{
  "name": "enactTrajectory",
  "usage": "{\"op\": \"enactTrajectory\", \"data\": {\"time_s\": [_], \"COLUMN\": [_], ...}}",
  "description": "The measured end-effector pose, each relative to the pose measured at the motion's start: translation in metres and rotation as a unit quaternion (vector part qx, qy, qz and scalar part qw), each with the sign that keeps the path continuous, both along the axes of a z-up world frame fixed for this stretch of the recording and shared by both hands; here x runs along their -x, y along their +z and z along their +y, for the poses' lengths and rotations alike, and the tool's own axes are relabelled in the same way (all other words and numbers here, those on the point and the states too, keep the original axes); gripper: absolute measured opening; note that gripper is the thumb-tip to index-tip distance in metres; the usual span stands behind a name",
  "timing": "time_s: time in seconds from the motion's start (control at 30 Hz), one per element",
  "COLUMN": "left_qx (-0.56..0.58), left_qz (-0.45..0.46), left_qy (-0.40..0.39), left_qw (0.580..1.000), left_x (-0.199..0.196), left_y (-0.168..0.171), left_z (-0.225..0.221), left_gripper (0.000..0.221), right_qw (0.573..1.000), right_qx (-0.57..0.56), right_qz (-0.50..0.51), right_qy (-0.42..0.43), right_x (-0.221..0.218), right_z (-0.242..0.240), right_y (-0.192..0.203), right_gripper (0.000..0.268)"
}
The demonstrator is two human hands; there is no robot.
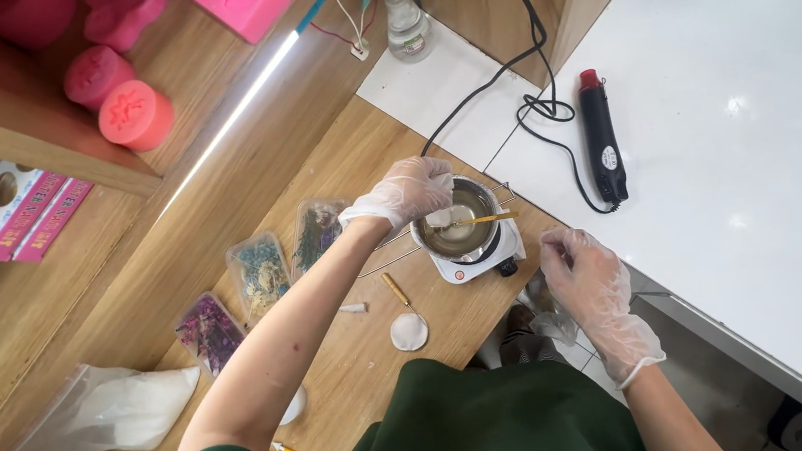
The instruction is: Preparing a silicone mold and adding wax components during a candle making process.
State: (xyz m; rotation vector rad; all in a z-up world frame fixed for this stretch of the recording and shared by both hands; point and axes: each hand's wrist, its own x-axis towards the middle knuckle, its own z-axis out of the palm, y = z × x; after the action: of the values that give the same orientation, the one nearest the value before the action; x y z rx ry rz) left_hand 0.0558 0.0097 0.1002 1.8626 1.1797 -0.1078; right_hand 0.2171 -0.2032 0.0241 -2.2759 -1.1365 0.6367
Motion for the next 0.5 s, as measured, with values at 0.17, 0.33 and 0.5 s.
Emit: {"op": "enactTrajectory", "data": {"time_s": [0.17, 0.33, 0.5], "left_qx": [-0.022, -0.057, -0.090], "left_qz": [0.031, 0.043, 0.077], "left_qy": [-0.049, -0.094, -0.114], "left_qw": [0.998, 0.993, 0.986], "left_x": [-0.005, -0.008, -0.010], "left_y": [0.010, 0.024, 0.027], "left_z": [-0.001, -0.004, -0.005], "left_gripper": [0.022, 0.010, 0.019], "right_qw": [1.000, 1.000, 1.000], "right_qx": [0.021, 0.011, -0.010], "right_qz": [0.008, 0.006, -0.005], "right_qy": [-0.003, -0.003, 0.010], "right_x": [0.001, 0.002, 0.002], "right_z": [0.002, 0.003, 0.002], "right_y": [0.001, -0.006, -0.006], "right_gripper": [0.023, 0.023, 0.022]}}
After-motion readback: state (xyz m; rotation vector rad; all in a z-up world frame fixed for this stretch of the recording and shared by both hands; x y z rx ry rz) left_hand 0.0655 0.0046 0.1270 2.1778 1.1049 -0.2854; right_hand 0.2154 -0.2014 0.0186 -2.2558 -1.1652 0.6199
